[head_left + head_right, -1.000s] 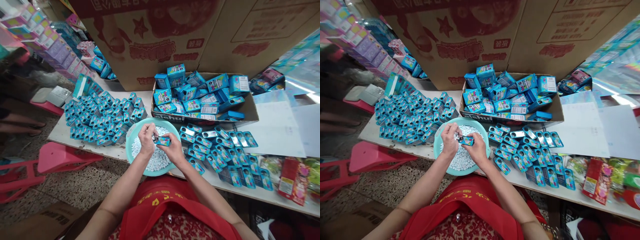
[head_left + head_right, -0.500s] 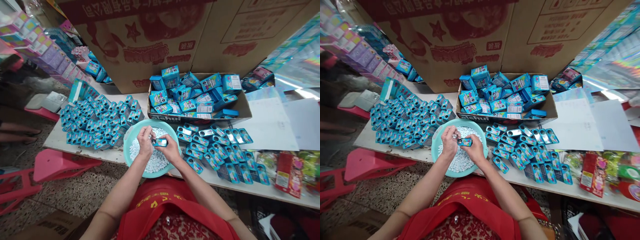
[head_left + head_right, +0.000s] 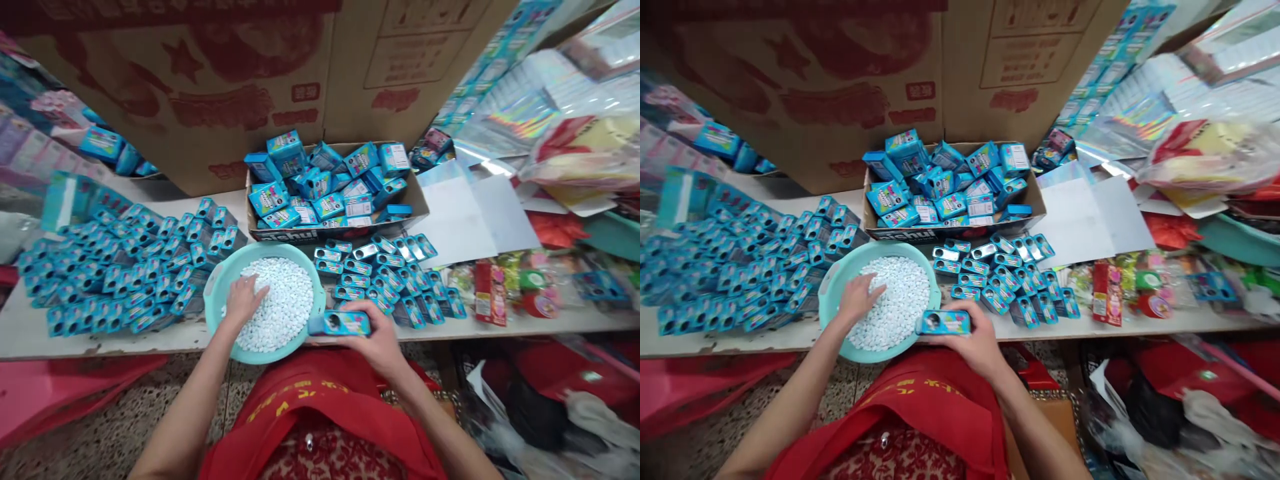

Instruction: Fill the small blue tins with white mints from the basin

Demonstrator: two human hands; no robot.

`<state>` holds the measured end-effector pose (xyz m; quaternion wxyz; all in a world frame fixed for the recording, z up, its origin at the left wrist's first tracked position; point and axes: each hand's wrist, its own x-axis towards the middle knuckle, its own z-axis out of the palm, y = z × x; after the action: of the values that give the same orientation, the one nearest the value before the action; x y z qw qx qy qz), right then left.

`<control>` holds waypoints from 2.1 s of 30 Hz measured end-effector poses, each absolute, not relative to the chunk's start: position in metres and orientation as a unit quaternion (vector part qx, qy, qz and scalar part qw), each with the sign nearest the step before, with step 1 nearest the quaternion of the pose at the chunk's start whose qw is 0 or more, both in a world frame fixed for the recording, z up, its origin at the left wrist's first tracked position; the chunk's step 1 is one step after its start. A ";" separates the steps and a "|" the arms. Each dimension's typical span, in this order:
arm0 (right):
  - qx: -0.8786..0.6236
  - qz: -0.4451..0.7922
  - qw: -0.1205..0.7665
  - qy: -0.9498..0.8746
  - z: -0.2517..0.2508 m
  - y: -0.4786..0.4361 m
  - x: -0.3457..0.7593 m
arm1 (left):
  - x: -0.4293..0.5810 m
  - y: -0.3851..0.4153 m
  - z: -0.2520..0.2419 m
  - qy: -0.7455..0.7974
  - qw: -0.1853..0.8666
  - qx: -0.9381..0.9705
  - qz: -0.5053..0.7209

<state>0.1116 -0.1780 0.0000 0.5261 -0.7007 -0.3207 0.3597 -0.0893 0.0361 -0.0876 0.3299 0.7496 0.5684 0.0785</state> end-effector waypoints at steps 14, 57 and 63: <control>-0.893 -0.007 0.439 -0.095 -0.131 -0.275 0.144 | -0.065 0.029 -0.121 0.586 0.180 0.774 -0.157; -0.904 -0.215 0.308 -0.204 -0.112 -0.267 0.152 | -0.074 0.020 -0.115 0.716 0.266 0.640 -0.081; -0.777 -0.159 0.444 -0.416 -0.038 -0.138 0.167 | -0.051 0.022 -0.122 0.693 0.391 0.605 -0.008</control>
<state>0.1668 -0.1383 -0.0375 0.4442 -0.7772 -0.4164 -0.1589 -0.0510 0.0220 -0.1219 0.3908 0.6054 0.6933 -0.0081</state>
